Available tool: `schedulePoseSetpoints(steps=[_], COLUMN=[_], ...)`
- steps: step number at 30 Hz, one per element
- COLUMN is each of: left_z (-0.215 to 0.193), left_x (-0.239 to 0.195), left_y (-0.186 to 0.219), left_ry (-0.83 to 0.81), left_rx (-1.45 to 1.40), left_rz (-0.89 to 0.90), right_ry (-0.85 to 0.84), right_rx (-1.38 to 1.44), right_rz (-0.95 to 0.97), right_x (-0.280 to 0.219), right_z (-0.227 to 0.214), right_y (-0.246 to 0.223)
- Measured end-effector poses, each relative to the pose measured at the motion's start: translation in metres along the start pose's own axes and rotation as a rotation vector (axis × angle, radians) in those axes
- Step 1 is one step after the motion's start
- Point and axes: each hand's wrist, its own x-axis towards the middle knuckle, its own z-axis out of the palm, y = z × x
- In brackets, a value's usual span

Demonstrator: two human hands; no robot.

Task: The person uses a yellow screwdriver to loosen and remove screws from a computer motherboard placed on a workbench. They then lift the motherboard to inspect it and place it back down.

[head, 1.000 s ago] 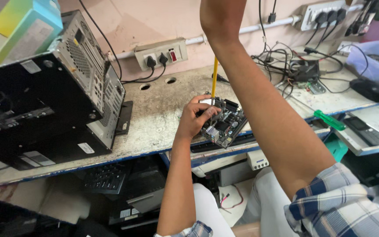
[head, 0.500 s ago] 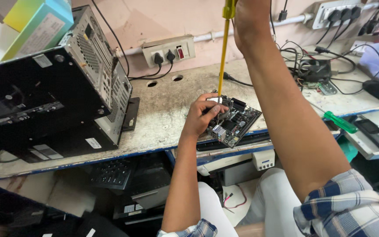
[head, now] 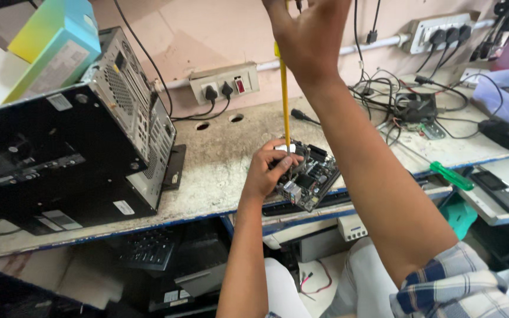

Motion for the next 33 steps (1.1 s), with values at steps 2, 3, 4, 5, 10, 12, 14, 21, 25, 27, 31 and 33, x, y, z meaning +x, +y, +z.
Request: schedulePoseSetpoints(steps=[2,3,4,5,10,12,14,21,25,27,31,33], left_z=[0.000,0.000,0.000,0.001,0.007,0.009,0.010,0.009,0.009,0.010,0.011,0.011], left_x=[0.000,0.000,0.001,0.001,0.002,0.003,0.002,0.001,0.000,0.001,0.001,0.003], left_y=[0.007,0.011,0.015,0.018,0.030,0.031,0.032,0.043,0.048,0.046,0.042,0.040], left_ry=[0.033,0.046,0.060,0.071,0.060,0.054,0.056,0.025,0.033,0.038,0.053,0.048], left_rx=[0.120,0.156,0.193,0.228,0.242,0.234,0.208,0.184,0.174,0.187,0.192,0.199], left_rz=[0.034,0.075,0.116,0.155,0.165,0.159,0.148,0.051,-0.022,-0.059,0.096,0.106], right_ry=[-0.060,-0.120,-0.181,-0.241,-0.151,-0.104,-0.082,-0.104,-0.147,-0.153,-0.118,-0.102], right_rx=[0.051,0.100,0.148,0.193,0.399,0.332,0.147,0.257,0.608,0.535,0.154,0.066], right_rz=[-0.021,0.072,0.165,0.261,0.657,0.701,0.556,0.208,0.433,0.459,0.273,0.184], right_x=[0.009,0.014,0.018,0.019,0.026,0.025,0.022,0.023,0.023,0.026,0.025,0.025], right_z=[-0.005,-0.005,-0.006,-0.008,-0.007,-0.009,-0.008,-0.007,-0.008,-0.009,-0.019,-0.023], right_y=[-0.017,-0.022,-0.024,-0.025,-0.008,-0.003,-0.004,-0.033,-0.038,-0.032,-0.026,-0.024])
